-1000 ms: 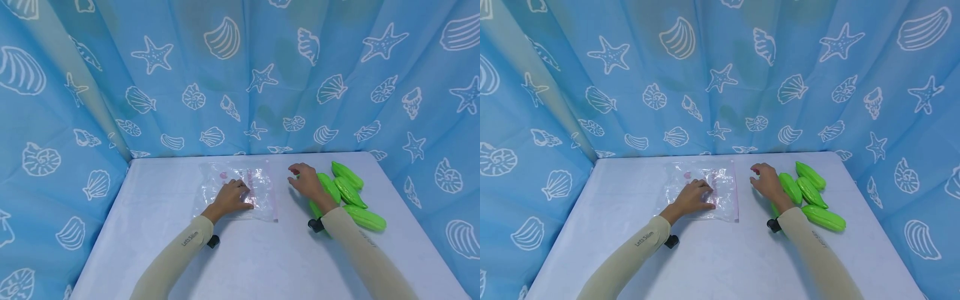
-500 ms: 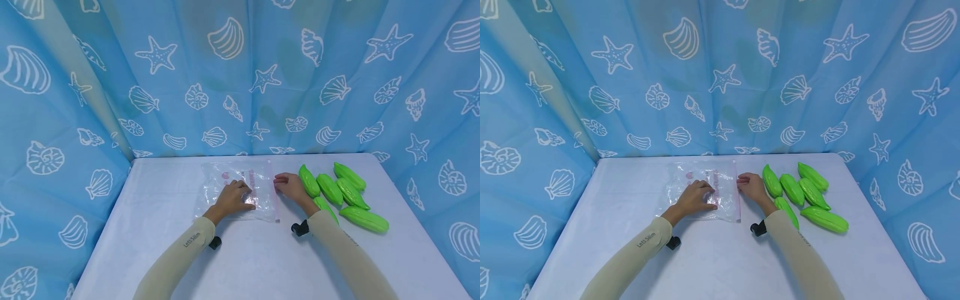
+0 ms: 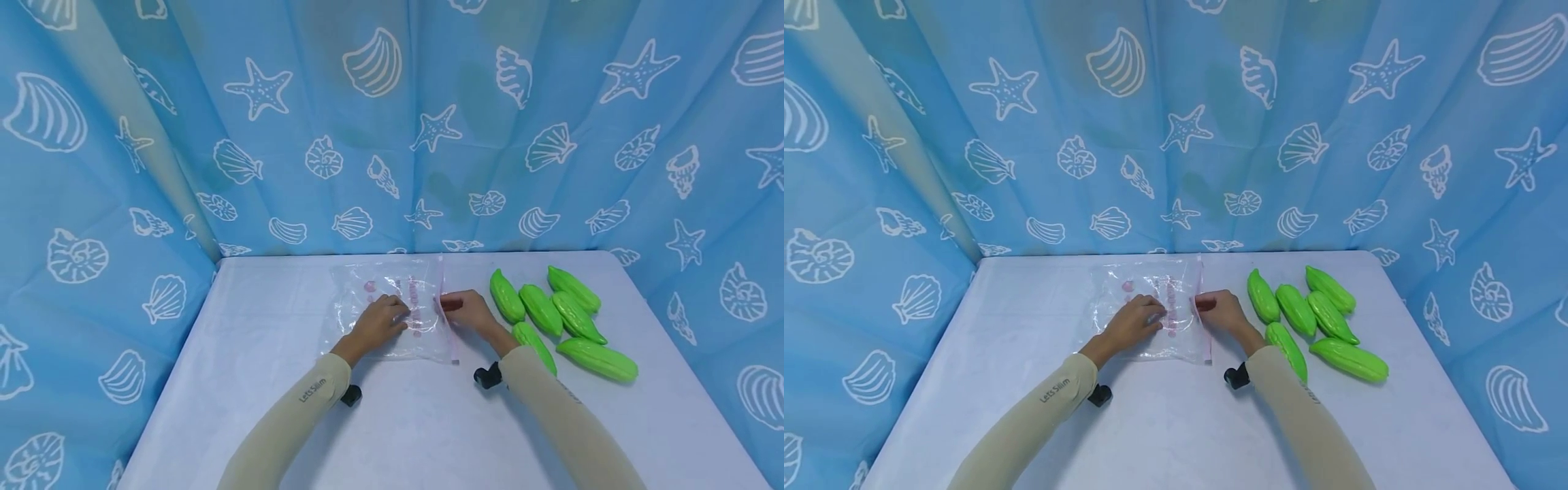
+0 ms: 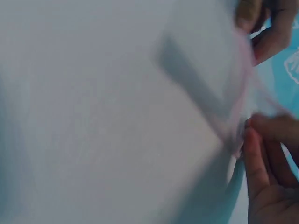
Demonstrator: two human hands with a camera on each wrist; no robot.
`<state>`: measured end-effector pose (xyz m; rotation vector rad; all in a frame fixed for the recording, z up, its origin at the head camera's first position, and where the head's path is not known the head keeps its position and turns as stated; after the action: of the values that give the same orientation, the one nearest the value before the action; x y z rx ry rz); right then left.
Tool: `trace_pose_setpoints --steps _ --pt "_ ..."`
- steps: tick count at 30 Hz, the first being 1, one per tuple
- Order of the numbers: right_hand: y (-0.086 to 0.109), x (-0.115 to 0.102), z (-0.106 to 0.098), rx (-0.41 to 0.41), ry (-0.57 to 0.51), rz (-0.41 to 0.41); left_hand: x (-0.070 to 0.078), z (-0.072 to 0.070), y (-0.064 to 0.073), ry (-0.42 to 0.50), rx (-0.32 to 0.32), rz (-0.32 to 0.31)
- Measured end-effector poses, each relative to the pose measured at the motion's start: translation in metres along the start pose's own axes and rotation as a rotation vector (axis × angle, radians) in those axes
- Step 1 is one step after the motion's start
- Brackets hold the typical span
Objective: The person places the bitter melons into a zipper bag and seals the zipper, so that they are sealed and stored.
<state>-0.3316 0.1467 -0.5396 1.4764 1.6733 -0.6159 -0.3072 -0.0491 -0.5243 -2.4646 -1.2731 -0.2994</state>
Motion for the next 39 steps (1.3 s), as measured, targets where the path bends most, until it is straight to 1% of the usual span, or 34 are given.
trace_pose_setpoints --steps 2,4,7,9,11,12,14,16,18,21,24,26,28,30,33,36,39 --pt "0.0 -0.002 0.003 -0.019 0.059 -0.041 -0.002 -0.002 0.0 0.012 0.03 0.012" --pt "0.001 -0.004 0.006 -0.041 0.092 -0.07 -0.004 -0.004 -0.001 0.019 0.046 0.011" --pt "0.001 -0.005 0.01 -0.062 0.11 -0.086 -0.004 -0.008 -0.004 -0.002 0.049 0.028" --pt "0.001 -0.006 0.012 -0.068 0.111 -0.097 -0.003 -0.01 -0.006 -0.027 0.035 0.041" --pt "0.001 -0.007 0.014 -0.075 0.106 -0.111 -0.004 -0.013 -0.008 -0.037 0.023 0.036" --pt "0.002 -0.008 0.015 -0.078 0.103 -0.122 -0.005 -0.015 -0.008 -0.036 0.02 0.023" --pt "0.002 -0.009 0.016 -0.079 0.105 -0.142 -0.006 -0.021 -0.009 -0.021 0.031 -0.002" --pt "0.002 -0.01 0.016 -0.072 0.107 -0.152 -0.007 -0.03 -0.01 -0.01 0.064 -0.017" --pt "0.003 -0.009 0.016 -0.064 0.129 -0.145 -0.004 -0.042 -0.01 -0.008 0.112 -0.006" --pt "0.005 -0.006 0.015 -0.06 0.158 -0.123 0.005 -0.065 -0.01 -0.006 0.217 0.054" --pt "0.006 -0.005 0.014 -0.062 0.178 -0.13 0.018 -0.088 -0.006 0.041 0.324 0.138" --pt "0.007 -0.004 0.012 -0.054 0.183 -0.13 0.023 -0.096 -0.003 0.074 0.35 0.165" --pt "0.008 -0.005 0.01 -0.046 0.181 -0.13 0.023 -0.095 -0.002 0.104 0.33 0.148" --pt "0.008 -0.004 0.009 -0.043 0.179 -0.118 0.018 -0.088 -0.002 0.126 0.283 0.089" --pt "0.007 -0.004 0.01 -0.054 0.187 -0.115 0.007 -0.075 -0.001 0.134 0.22 -0.003" --pt "0.006 -0.004 0.012 -0.061 0.198 -0.12 0.002 -0.066 0.0 0.121 0.194 -0.039" --pt "0.007 -0.006 0.013 -0.061 0.192 -0.121 0.001 -0.062 -0.001 0.131 0.187 -0.063"
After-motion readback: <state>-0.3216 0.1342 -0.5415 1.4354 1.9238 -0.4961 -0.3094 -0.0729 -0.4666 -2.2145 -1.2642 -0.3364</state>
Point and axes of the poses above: each hand's wrist, its own y-axis away from the middle knuckle, its own z-axis out of the palm, x = y × z, the point moved 6 cm from there along -y, towards the middle knuckle, and after that the axes turned 1 degree about x, right-handed, at the moved point
